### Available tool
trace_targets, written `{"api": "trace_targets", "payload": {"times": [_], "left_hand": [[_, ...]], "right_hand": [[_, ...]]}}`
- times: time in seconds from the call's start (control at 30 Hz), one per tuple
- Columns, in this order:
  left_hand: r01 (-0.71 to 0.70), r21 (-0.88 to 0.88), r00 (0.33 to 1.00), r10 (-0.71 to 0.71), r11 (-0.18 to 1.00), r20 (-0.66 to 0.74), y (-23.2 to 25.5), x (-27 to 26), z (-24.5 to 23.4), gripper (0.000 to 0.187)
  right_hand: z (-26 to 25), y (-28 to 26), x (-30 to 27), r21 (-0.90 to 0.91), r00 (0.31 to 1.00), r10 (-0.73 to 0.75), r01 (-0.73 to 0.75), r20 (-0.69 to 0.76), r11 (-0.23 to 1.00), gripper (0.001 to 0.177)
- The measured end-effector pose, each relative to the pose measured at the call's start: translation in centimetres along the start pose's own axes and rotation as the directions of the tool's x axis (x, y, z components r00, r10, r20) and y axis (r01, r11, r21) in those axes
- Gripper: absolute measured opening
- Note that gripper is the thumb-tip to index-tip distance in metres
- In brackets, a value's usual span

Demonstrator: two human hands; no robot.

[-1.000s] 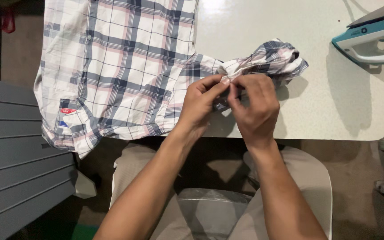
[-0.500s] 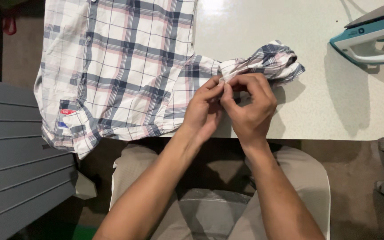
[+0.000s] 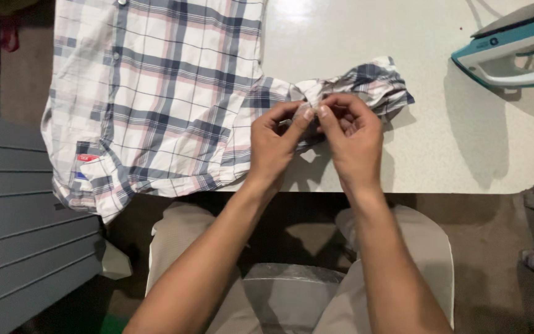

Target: The person irons a plaid shirt laid out on a white ironing board. They smooth the fabric with their hands, use a blue and white iron to press the body and sleeves, and adjust the shirt's position between passes. The shirt remains on the board throughout the clip.

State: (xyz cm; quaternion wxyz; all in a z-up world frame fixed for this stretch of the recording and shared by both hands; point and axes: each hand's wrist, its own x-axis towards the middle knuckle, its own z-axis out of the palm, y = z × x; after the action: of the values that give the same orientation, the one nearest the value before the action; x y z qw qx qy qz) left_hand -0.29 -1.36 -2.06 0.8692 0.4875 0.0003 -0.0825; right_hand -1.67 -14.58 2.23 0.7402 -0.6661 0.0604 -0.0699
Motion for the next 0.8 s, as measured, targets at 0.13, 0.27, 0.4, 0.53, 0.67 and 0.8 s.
{"api": "trace_targets", "payload": {"times": [0.13, 0.27, 0.4, 0.53, 0.67, 0.8], "left_hand": [[-0.011, 0.101, 0.997, 0.018, 0.995, -0.07, 0.2, 0.4, -0.3, 0.026], [-0.061, 0.316, 0.998, 0.066, 0.947, -0.005, 0.7, 0.7, -0.5, 0.034], [-0.048, 0.377, 0.999, 0.037, 0.925, 0.036, 2.1, 0.4, -0.3, 0.046], [-0.113, 0.288, 0.992, 0.091, 0.951, 0.088, 3.0, 0.8, -0.4, 0.042], [-0.034, 0.077, 0.984, 0.02, 0.996, 0.177, 2.7, 0.6, -0.6, 0.034], [-0.214, 0.298, 0.96, 0.145, 0.93, 0.238, 3.0, 0.3, -0.5, 0.034]], "right_hand": [[0.9, -2.4, -1.2, -0.416, 0.979, -0.201, 0.199, 0.04, 0.887, 0.017], [1.4, -3.5, -1.3, -0.614, 0.957, -0.251, 0.286, 0.145, 0.736, 0.025], [1.0, -4.1, -1.0, -0.658, 0.955, -0.241, 0.294, 0.174, 0.693, 0.031], [0.2, -4.6, -0.9, -0.761, 0.905, -0.373, 0.386, 0.203, 0.522, 0.045], [-0.1, -4.4, -1.0, -0.799, 0.891, -0.414, 0.383, 0.186, 0.464, 0.048], [-0.8, -4.0, -1.0, -0.829, 0.863, -0.479, 0.38, 0.16, 0.409, 0.037]]}}
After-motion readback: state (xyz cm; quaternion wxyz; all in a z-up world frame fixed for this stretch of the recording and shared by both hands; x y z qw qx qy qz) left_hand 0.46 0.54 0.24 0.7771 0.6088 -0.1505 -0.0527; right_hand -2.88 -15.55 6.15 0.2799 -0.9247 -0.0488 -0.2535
